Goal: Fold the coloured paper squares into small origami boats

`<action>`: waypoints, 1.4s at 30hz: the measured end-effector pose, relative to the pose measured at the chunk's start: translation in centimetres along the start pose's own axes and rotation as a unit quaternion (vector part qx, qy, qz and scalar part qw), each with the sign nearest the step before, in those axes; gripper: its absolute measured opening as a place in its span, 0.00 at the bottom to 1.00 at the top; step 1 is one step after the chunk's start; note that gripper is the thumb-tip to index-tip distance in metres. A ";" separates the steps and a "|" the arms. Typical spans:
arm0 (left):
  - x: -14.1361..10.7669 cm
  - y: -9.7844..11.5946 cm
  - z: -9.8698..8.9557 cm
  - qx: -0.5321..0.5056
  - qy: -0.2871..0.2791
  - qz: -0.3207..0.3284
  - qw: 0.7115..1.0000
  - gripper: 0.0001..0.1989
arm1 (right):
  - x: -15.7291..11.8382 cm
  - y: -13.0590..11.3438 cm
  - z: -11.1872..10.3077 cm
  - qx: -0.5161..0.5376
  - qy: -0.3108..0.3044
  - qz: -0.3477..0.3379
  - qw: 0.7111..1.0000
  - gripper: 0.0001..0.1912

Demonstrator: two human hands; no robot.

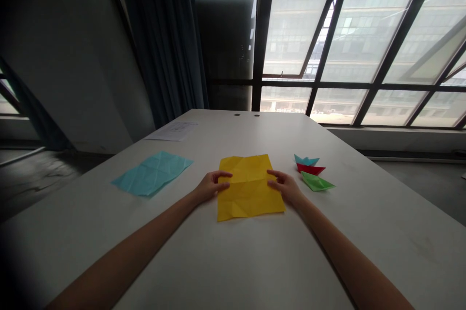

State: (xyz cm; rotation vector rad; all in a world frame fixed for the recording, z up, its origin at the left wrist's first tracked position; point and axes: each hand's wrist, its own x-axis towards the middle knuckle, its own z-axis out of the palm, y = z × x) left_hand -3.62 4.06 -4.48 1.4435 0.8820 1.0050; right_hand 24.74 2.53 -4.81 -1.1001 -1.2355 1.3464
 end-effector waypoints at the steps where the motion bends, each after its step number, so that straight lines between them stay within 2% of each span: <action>1: 0.0 0.0 -0.1 0.007 0.000 0.002 1.000 0.22 | 0.0 0.0 -0.1 -0.011 -0.008 -0.006 1.000 0.29; 6: 0.4 -0.3 -0.3 -0.032 0.042 -0.006 0.999 0.18 | 0.5 0.5 -0.8 -0.068 -0.014 -0.041 0.997 0.23; 11: 0.3 -0.2 -0.4 -0.027 0.017 -0.025 0.999 0.25 | 0.6 0.8 -1.0 -0.138 0.022 -0.060 0.988 0.24; 13: 0.4 -0.3 -0.5 -0.006 0.036 -0.017 0.999 0.23 | 0.6 0.9 -0.9 -0.166 0.025 -0.062 0.984 0.24; 15: 0.6 -0.4 -0.6 0.034 0.070 -0.006 0.997 0.19 | 0.6 0.9 -0.7 -0.189 0.022 -0.071 0.979 0.22; 17: 0.8 -0.3 -0.7 0.101 0.110 0.017 0.989 0.17 | 0.6 0.9 -0.5 -0.228 0.039 -0.107 0.967 0.19; 20: 0.7 0.9 -0.7 0.253 0.187 0.078 0.946 0.12 | 0.6 0.3 -0.1 -0.293 0.093 -0.206 0.929 0.15; 21: 0.6 1.6 -0.7 0.297 0.183 0.090 0.933 0.10 | 0.5 0.1 0.1 -0.293 0.097 -0.229 0.923 0.15; 23: 0.3 3.2 -0.4 0.339 0.137 0.118 0.923 0.06 | 0.3 -0.5 0.5 -0.253 0.083 -0.232 0.936 0.15; 26: 0.1 5.4 -0.2 0.324 0.020 0.099 0.940 0.07 | -0.2 -1.3 1.2 -0.158 0.078 -0.170 0.970 0.17; 29: 0.4 6.4 -0.4 0.284 0.013 0.076 0.956 0.12 | -0.5 -1.8 1.6 -0.088 0.096 -0.134 0.982 0.19; 33: 1.0 6.5 -1.7 0.204 0.001 0.045 0.978 0.17 | -0.5 -1.9 1.7 -0.054 0.084 -0.105 0.989 0.21; 35: 1.0 6.6 -2.5 0.229 -0.006 0.032 0.973 0.16 | -0.5 -1.8 1.9 -0.062 0.071 -0.095 0.991 0.21; 38: 0.7 7.1 -2.9 0.298 -0.051 0.016 0.953 0.13 | -0.7 -1.7 2.5 -0.065 0.027 -0.071 0.995 0.22; 40: 0.3 7.4 -2.3 0.335 -0.076 0.019 0.939 0.13 | -0.9 -1.6 3.0 -0.066 0.000 -0.052 0.996 0.22; 42: -0.2 7.3 -0.9 0.377 -0.090 0.025 0.921 0.12 | -1.0 -1.4 3.4 -0.077 -0.019 -0.044 0.996 0.21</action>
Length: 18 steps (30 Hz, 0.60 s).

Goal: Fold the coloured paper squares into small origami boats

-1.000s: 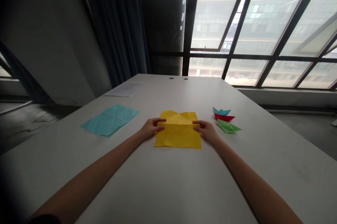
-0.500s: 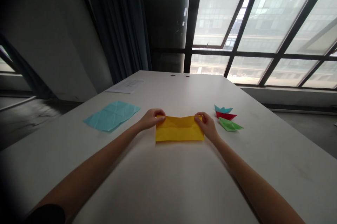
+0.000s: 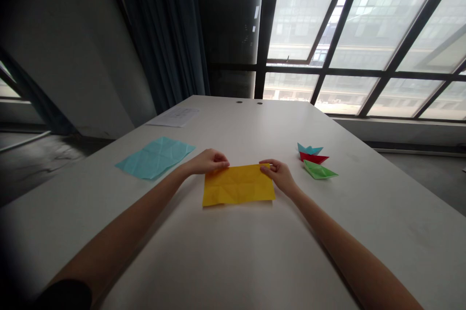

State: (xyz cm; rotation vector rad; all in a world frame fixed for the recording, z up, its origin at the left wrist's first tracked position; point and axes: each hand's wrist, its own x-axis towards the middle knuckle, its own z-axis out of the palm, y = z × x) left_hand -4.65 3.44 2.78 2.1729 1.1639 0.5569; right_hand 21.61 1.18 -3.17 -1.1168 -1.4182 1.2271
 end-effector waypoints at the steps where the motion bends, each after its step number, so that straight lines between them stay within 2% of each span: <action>1: -0.1 0.5 0.8 0.027 0.003 0.006 1.000 0.12 | 0.0 0.2 0.2 -0.012 -0.007 -0.001 1.000 0.21; 3: -0.2 1.3 2.9 0.119 0.060 0.024 0.991 0.12 | 0.1 0.6 0.2 -0.054 -0.010 -0.007 0.998 0.19; 4: -0.3 1.5 4.0 0.165 0.069 0.048 0.983 0.13 | 0.1 0.9 0.1 -0.089 -0.004 -0.013 0.996 0.18; 5: -0.3 1.6 5.0 0.196 0.063 0.067 0.976 0.14 | 0.2 1.2 -0.1 -0.135 0.008 -0.022 0.991 0.17; 7: -0.5 1.4 6.7 0.212 0.010 0.104 0.972 0.21 | 0.3 1.6 -0.8 -0.247 0.043 -0.047 0.967 0.15; 9: -0.7 0.8 7.9 0.198 -0.031 0.104 0.974 0.25 | 0.5 1.8 -1.6 -0.335 0.070 -0.079 0.936 0.13; 12: -0.8 0.0 8.6 0.180 -0.088 0.064 0.978 0.27 | 0.7 1.6 -2.3 -0.402 0.089 -0.147 0.899 0.11; 14: -1.0 -0.2 8.8 0.180 -0.100 0.049 0.977 0.30 | 0.7 1.3 -2.3 -0.431 0.086 -0.194 0.877 0.10; 16: -1.1 -0.2 8.9 0.180 -0.090 0.053 0.978 0.35 | 0.6 1.0 -2.0 -0.452 0.059 -0.219 0.862 0.10; 18: -1.3 0.0 8.9 0.181 -0.079 0.057 0.979 0.39 | 0.3 0.9 -1.5 -0.469 0.000 -0.227 0.853 0.13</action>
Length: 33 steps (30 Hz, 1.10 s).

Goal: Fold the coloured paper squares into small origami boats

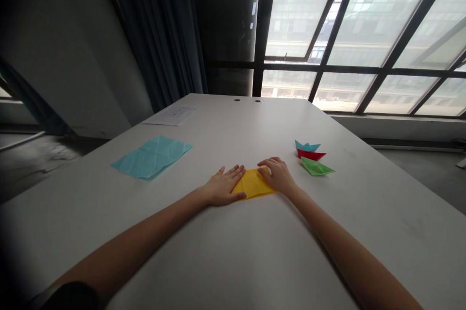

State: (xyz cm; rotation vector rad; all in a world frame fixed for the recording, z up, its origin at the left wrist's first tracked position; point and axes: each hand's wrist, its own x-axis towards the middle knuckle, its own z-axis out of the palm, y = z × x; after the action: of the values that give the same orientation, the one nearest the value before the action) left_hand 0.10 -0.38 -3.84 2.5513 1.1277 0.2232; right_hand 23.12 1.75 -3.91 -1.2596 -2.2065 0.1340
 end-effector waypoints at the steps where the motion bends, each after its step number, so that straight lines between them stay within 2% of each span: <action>1: -0.1 0.1 0.0 0.004 0.001 -0.002 1.000 0.40 | -0.1 -0.2 0.1 0.001 -0.032 -0.020 0.999 0.15; 4: -0.1 0.1 -0.2 0.038 -0.012 -0.019 0.999 0.42 | -0.6 -0.7 0.4 0.000 -0.129 -0.057 0.990 0.22; 7: -0.1 -0.2 -0.5 0.079 -0.031 -0.034 0.996 0.43 | -0.9 -0.8 0.5 -0.037 -0.200 -0.033 0.979 0.27; 13: 0.1 -1.3 -1.0 0.098 -0.050 -0.041 0.993 0.46 | -0.8 -0.8 0.5 -0.097 -0.261 -0.001 0.961 0.30; 20: 0.0 -2.3 -1.7 0.089 -0.084 -0.038 0.992 0.47 | -0.9 -0.7 0.8 -0.105 -0.260 0.009 0.960 0.31; 24: -0.2 -1.7 -1.9 0.108 -0.054 -0.016 0.993 0.48 | -1.0 -0.7 1.0 -0.099 -0.245 0.009 0.964 0.30; 28: -0.1 -0.5 -2.2 0.114 -0.024 0.039 0.992 0.44 | -1.1 -0.6 0.9 -0.078 -0.230 0.010 0.970 0.30; 33: 0.1 0.3 -3.1 0.109 -0.022 0.056 0.992 0.35 | -1.3 -0.4 0.6 -0.020 -0.148 0.026 0.988 0.27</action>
State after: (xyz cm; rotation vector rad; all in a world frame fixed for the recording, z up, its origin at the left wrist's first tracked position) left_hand -0.54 0.25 -0.90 2.7993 1.0455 0.0736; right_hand 22.99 0.59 -4.88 -1.3948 -2.4363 0.3176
